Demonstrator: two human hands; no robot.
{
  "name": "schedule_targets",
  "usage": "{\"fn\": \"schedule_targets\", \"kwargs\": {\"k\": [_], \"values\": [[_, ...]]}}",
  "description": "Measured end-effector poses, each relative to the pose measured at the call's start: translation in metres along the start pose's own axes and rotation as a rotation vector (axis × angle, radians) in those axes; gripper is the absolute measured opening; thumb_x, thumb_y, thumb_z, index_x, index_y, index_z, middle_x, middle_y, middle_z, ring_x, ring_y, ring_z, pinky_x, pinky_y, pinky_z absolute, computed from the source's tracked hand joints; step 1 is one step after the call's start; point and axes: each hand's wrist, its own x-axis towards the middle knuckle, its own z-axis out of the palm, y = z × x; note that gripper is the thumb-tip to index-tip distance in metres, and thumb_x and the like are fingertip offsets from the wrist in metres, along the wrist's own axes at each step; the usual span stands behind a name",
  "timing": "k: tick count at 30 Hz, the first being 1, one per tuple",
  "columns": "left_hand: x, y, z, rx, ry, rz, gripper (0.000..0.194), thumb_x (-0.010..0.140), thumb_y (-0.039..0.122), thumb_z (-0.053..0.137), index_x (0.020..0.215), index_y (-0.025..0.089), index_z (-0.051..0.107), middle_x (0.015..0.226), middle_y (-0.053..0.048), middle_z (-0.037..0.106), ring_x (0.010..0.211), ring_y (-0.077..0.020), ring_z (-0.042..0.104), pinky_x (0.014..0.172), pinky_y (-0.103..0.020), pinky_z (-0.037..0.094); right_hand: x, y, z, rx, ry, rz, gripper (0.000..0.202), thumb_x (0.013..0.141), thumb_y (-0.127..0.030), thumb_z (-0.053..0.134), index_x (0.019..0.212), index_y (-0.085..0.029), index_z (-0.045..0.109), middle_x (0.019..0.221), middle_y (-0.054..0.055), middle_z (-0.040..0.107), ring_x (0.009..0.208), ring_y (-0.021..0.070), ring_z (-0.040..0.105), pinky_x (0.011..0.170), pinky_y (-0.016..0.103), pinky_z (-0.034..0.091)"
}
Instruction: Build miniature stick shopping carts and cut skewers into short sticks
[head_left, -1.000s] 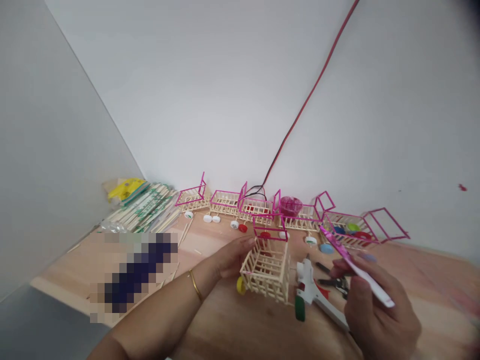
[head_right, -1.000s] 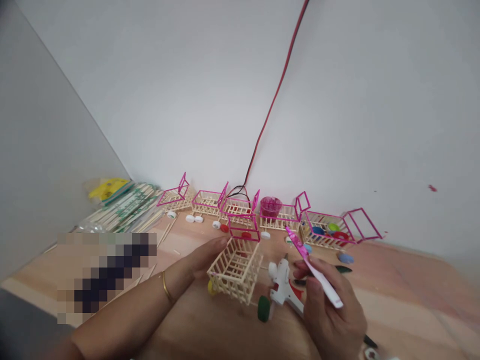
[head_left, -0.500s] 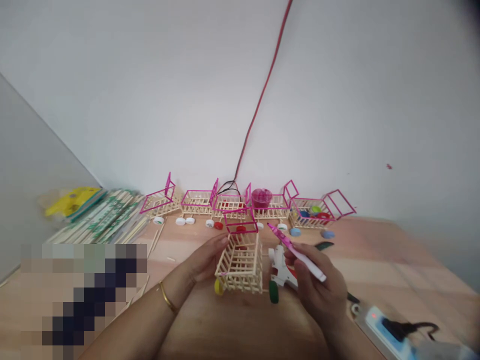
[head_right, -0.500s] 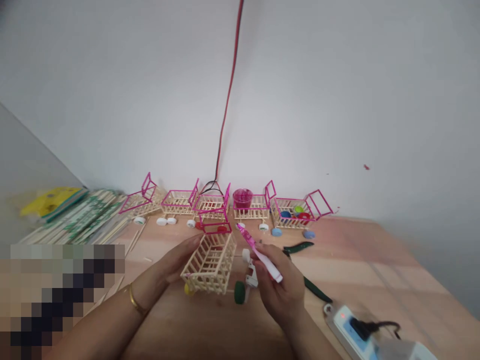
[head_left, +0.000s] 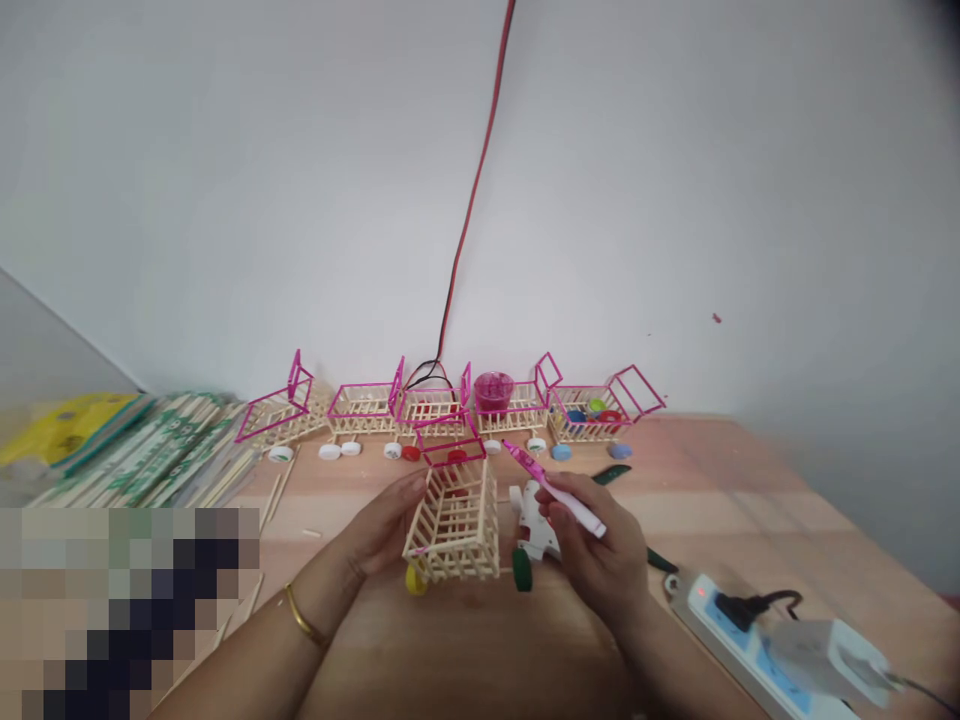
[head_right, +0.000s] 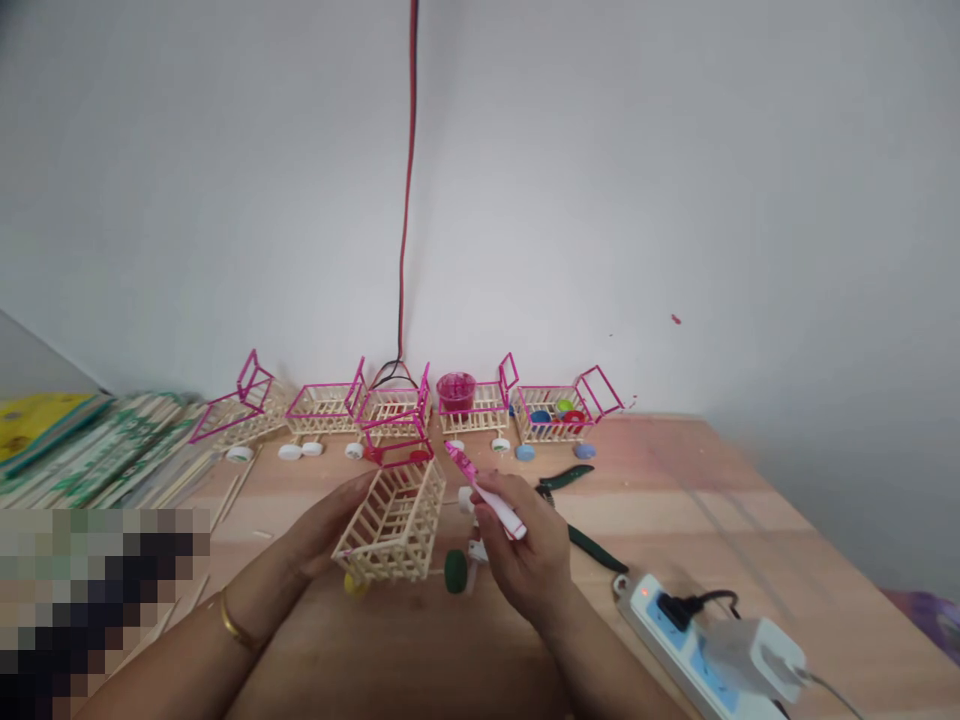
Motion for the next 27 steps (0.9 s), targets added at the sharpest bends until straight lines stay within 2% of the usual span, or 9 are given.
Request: {"fn": "schedule_targets", "kwargs": {"k": [5, 12, 20, 27], "values": [[-0.001, 0.001, 0.002, -0.017, 0.006, 0.011, 0.046, 0.078, 0.040, 0.068, 0.115, 0.013, 0.063, 0.110, -0.014, 0.067, 0.097, -0.0258, 0.065, 0.088, -0.039, 0.050, 0.000, 0.000, -0.003, -0.066, 0.031, -0.018, 0.020, 0.086, -0.024, 0.058, 0.106, -0.024, 0.062, 0.085, 0.004, 0.070, 0.067, 0.0165, 0.068, 0.061, 0.028, 0.057], [-0.002, -0.001, 0.003, -0.043, 0.015, -0.019, 0.048, 0.075, 0.039, 0.072, 0.114, 0.014, 0.061, 0.105, -0.014, 0.068, 0.087, -0.0248, 0.068, 0.078, -0.038, 0.053, -0.005, 0.009, -0.003, -0.149, 0.085, 0.098, 0.018, 0.088, -0.029, 0.056, 0.103, -0.023, 0.063, 0.087, 0.005, 0.070, 0.073, 0.0185, 0.068, 0.068, 0.031, 0.056], [-0.003, -0.001, 0.005, -0.050, -0.015, -0.022, 0.047, 0.073, 0.036, 0.074, 0.110, 0.012, 0.061, 0.104, -0.015, 0.068, 0.082, -0.0236, 0.068, 0.067, -0.032, 0.054, 0.000, 0.001, -0.002, -0.165, -0.019, 0.016, 0.013, 0.089, -0.025, 0.054, 0.100, -0.025, 0.061, 0.082, 0.001, 0.068, 0.066, 0.0146, 0.068, 0.061, 0.025, 0.053], [-0.003, -0.005, 0.001, -0.053, -0.036, -0.019, 0.046, 0.075, 0.035, 0.074, 0.112, 0.012, 0.060, 0.103, -0.015, 0.068, 0.086, -0.0241, 0.068, 0.073, -0.034, 0.054, 0.003, -0.001, -0.002, -0.183, -0.058, -0.029, 0.014, 0.090, -0.025, 0.053, 0.103, -0.025, 0.060, 0.083, 0.002, 0.068, 0.069, 0.0145, 0.067, 0.062, 0.024, 0.053]]}}
